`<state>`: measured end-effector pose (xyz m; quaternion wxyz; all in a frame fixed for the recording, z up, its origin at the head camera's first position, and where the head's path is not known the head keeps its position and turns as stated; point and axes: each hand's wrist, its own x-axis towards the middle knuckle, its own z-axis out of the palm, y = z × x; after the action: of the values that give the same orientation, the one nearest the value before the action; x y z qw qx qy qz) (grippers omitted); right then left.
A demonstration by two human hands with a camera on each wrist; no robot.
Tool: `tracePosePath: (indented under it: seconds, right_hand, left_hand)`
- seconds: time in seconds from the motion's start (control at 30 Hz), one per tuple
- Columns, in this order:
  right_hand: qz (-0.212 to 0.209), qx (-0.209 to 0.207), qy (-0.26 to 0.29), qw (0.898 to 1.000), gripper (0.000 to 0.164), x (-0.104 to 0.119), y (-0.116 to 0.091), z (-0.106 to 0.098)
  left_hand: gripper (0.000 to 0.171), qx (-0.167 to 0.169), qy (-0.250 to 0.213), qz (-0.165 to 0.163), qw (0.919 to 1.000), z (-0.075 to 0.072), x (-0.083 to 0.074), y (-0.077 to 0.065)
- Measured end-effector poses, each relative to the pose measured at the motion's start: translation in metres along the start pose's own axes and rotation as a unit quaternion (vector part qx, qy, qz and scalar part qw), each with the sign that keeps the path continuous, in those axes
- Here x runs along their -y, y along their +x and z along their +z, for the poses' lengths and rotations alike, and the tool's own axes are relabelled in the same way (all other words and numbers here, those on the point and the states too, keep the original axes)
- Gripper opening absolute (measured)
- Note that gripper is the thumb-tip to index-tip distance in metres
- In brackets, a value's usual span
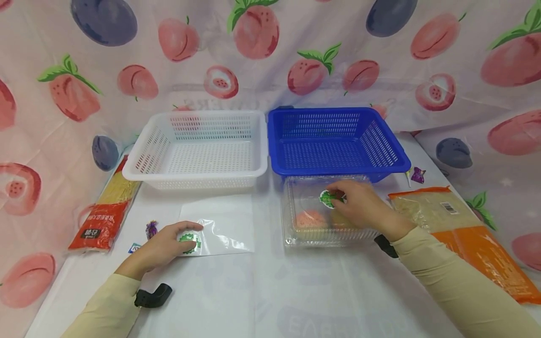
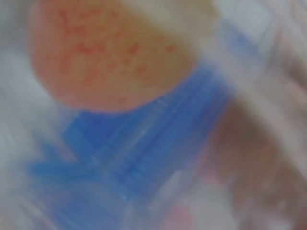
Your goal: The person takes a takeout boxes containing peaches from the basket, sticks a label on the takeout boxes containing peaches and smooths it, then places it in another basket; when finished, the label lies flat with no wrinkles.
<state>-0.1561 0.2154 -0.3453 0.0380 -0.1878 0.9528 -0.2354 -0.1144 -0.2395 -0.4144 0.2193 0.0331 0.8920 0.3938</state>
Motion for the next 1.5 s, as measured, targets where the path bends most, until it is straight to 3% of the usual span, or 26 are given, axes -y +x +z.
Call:
tracePosePath:
  seconds: [0.13, 0.63, 0.87, 1.07, 1.3, 1.5]
  right_hand:
    - [0.011, 0.014, 0.011, 1.0, 0.031, -0.001, 0.0, 0.001]
    - [-0.017, 0.023, 0.05, 0.998, 0.033, -0.001, 0.001, 0.007]
    - [-0.013, 0.044, 0.07, 0.996, 0.033, 0.0, 0.0, 0.006]
    - [-0.015, 0.066, 0.092, 0.993, 0.036, 0.0, -0.002, 0.003]
    - [-0.036, 0.067, 0.104, 0.992, 0.039, -0.001, -0.005, 0.001]
    - [-0.008, 0.055, 0.095, 0.994, 0.038, -0.003, -0.007, -0.004]
  left_hand:
    - [0.044, 0.001, 0.0, 0.001, 1.0, 0.0, 0.0, 0.0]
    - [0.056, -0.014, -0.012, 0.024, 0.9995, -0.003, -0.002, 0.002]
    - [0.068, -0.051, 0.002, 0.034, 0.9981, -0.008, -0.012, 0.0]
    - [0.077, -0.056, -0.03, 0.033, 0.9974, -0.014, -0.027, -0.005]
    - [0.073, -0.039, -0.075, 0.083, 0.993, -0.007, -0.043, -0.007]
    - [0.068, -0.029, -0.111, 0.124, 0.9857, 0.007, -0.054, -0.002]
